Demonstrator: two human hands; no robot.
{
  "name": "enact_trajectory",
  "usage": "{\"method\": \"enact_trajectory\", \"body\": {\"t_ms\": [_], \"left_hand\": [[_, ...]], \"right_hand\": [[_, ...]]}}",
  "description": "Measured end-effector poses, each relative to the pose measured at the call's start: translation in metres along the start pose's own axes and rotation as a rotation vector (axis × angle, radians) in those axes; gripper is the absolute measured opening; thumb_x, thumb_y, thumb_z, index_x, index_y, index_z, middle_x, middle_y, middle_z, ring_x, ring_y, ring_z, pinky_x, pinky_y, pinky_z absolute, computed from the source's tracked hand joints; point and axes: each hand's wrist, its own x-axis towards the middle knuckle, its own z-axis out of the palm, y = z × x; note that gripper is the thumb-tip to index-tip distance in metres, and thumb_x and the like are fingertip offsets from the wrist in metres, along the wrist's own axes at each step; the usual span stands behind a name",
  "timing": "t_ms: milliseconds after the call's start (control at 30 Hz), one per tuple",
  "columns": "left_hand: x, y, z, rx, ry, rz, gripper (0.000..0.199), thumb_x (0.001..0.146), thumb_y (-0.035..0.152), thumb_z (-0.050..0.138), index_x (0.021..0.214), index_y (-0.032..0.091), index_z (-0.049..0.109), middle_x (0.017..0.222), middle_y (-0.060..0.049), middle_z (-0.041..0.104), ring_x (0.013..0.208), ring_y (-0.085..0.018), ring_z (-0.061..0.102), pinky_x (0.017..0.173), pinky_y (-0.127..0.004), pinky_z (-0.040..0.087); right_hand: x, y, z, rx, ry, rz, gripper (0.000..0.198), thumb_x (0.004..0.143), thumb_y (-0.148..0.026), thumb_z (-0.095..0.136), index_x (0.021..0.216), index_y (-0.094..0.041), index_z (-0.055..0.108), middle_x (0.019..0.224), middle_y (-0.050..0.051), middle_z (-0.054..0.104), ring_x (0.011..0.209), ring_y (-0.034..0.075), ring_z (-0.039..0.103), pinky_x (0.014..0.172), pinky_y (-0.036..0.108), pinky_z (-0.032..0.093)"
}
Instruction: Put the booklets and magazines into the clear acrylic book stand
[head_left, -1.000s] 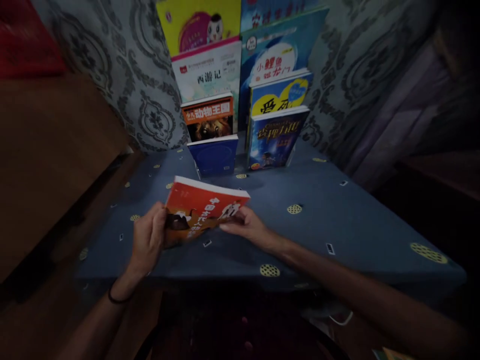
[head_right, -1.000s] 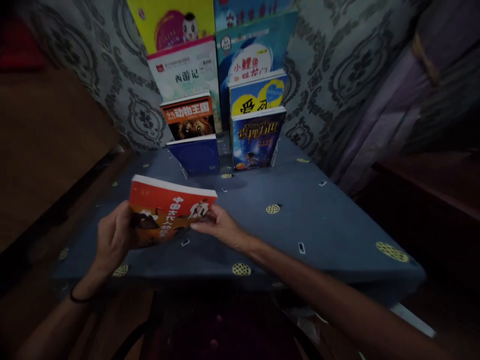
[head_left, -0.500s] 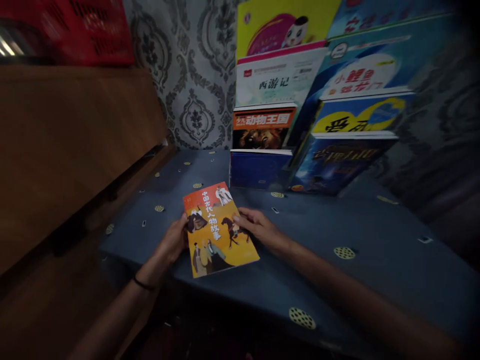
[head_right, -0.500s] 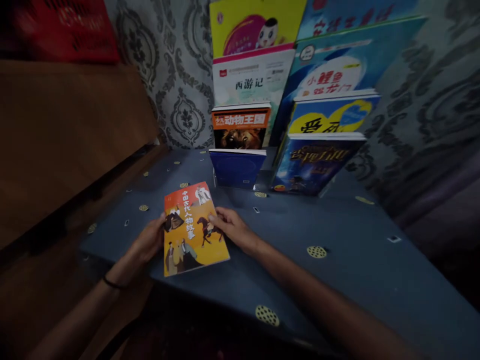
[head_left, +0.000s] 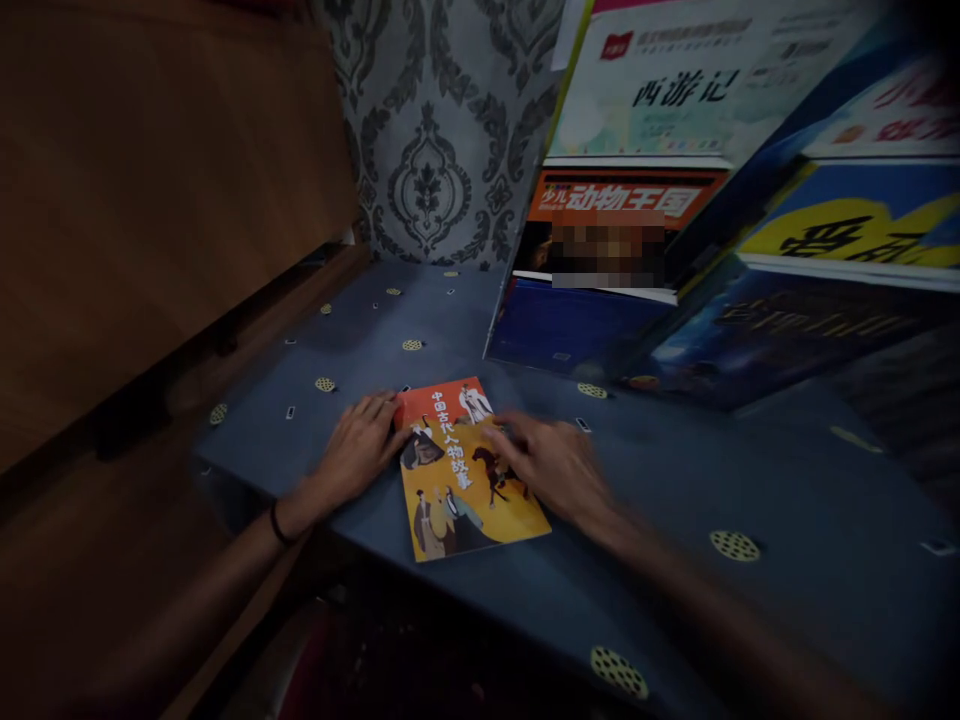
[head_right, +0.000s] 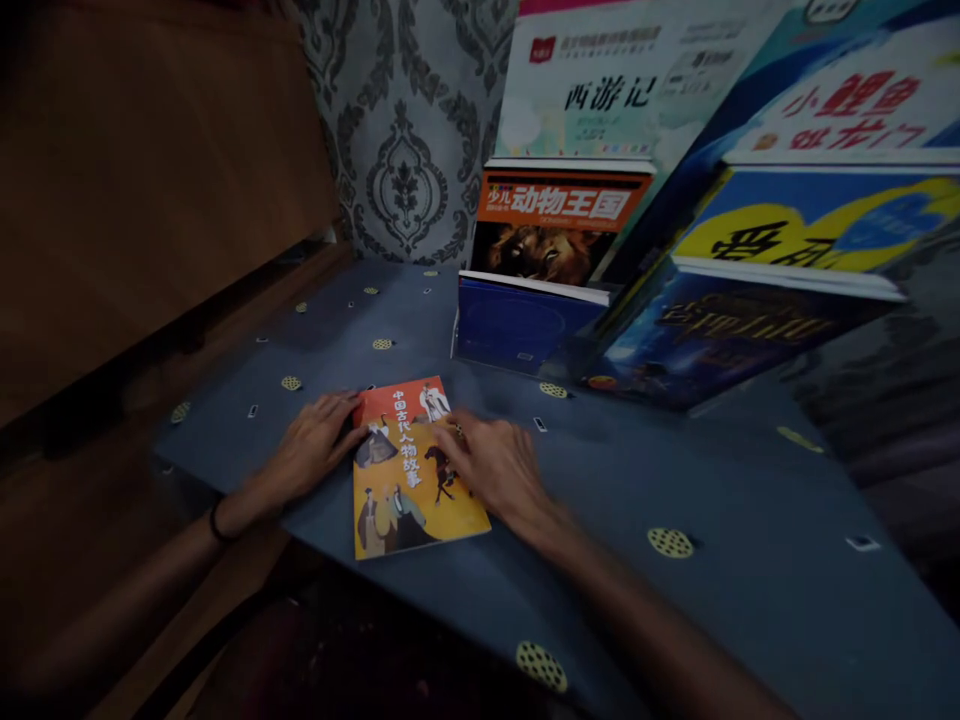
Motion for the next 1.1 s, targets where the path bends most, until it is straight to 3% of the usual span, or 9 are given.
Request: {"method": "enact_trajectory", "body": {"t_ms": [100,167,233,367,500,600,733,933,1100], "left_hand": [[-0.005,-0.002,0.008,0.028,0.03,0.001,0.04,0.105,0.039,0.044,0.134,0.013,0.056,0.147,-0.019,0.057,0.141,-0.032,0.051,0.111,-0.052,0.046],[-0.008,-0.005,0.013,0.018,0.056,0.033,0.038,0.105,0.034,0.043,0.134,0.013,0.055,0.145,-0.02,0.059,0.139,-0.032,0.052,0.11,-0.052,0.047],[-0.009,-0.007,0.016,0.002,0.082,0.056,0.036,0.103,0.03,0.044,0.134,0.013,0.054,0.139,-0.019,0.063,0.134,-0.033,0.056,0.107,-0.053,0.049],[-0.006,-0.007,0.02,-0.042,0.106,0.043,0.032,0.099,0.023,0.047,0.129,0.014,0.055,0.129,-0.017,0.067,0.123,-0.032,0.061,0.101,-0.053,0.053],[-0.004,-0.004,0.017,-0.092,0.114,0.043,0.029,0.098,0.022,0.047,0.126,0.016,0.056,0.125,-0.015,0.069,0.121,-0.031,0.061,0.1,-0.052,0.053],[-0.003,-0.004,0.016,-0.108,0.121,0.052,0.029,0.101,0.027,0.046,0.127,0.017,0.056,0.13,-0.014,0.068,0.126,-0.032,0.059,0.101,-0.051,0.053],[-0.005,-0.006,0.019,-0.053,0.154,0.045,0.038,0.104,0.036,0.044,0.137,0.018,0.052,0.138,-0.015,0.065,0.129,-0.032,0.058,0.102,-0.052,0.052],[-0.006,-0.008,0.022,-0.036,0.161,0.05,0.041,0.106,0.043,0.04,0.134,0.018,0.055,0.139,-0.015,0.065,0.128,-0.032,0.059,0.103,-0.054,0.051],[-0.006,-0.011,0.023,-0.061,0.19,0.069,0.041,0.105,0.042,0.041,0.134,0.018,0.057,0.136,-0.015,0.066,0.128,-0.032,0.06,0.104,-0.053,0.053]], "right_hand": [[0.019,-0.031,0.015,0.158,-0.068,-0.296,0.043,0.103,-0.05,0.045,0.128,-0.024,0.067,0.125,0.014,0.073,0.116,0.033,0.067,0.098,0.052,0.053],[0.033,-0.051,0.027,0.225,-0.205,-0.424,0.058,0.103,-0.054,0.044,0.149,-0.02,0.05,0.152,0.016,0.055,0.141,0.034,0.05,0.115,0.057,0.041],[0.043,-0.062,0.037,0.226,-0.286,-0.46,0.072,0.103,-0.058,0.042,0.158,-0.012,0.035,0.163,0.02,0.039,0.151,0.035,0.035,0.123,0.06,0.03],[0.05,-0.062,0.046,0.213,-0.32,-0.422,0.083,0.101,-0.061,0.047,0.162,-0.009,0.025,0.165,0.022,0.033,0.155,0.034,0.028,0.126,0.059,0.025],[0.052,-0.054,0.046,0.239,-0.296,-0.399,0.077,0.1,-0.059,0.051,0.161,-0.017,0.03,0.164,0.017,0.038,0.152,0.033,0.035,0.124,0.06,0.029],[0.052,-0.047,0.047,0.181,-0.276,-0.41,0.073,0.102,-0.055,0.049,0.16,-0.013,0.033,0.162,0.018,0.041,0.151,0.032,0.036,0.126,0.06,0.024],[0.048,-0.031,0.05,0.072,-0.192,-0.391,0.066,0.104,-0.053,0.045,0.158,-0.017,0.038,0.162,0.016,0.042,0.151,0.032,0.037,0.128,0.06,0.018],[0.046,0.007,0.038,0.038,-0.027,-0.258,0.049,0.105,-0.039,0.041,0.15,-0.021,0.048,0.151,0.016,0.057,0.141,0.032,0.052,0.125,0.066,0.017],[0.06,0.042,0.03,0.446,0.03,-0.176,0.041,0.103,-0.038,0.043,0.138,-0.022,0.059,0.135,0.013,0.069,0.127,0.027,0.064,0.114,0.057,0.043]]}}
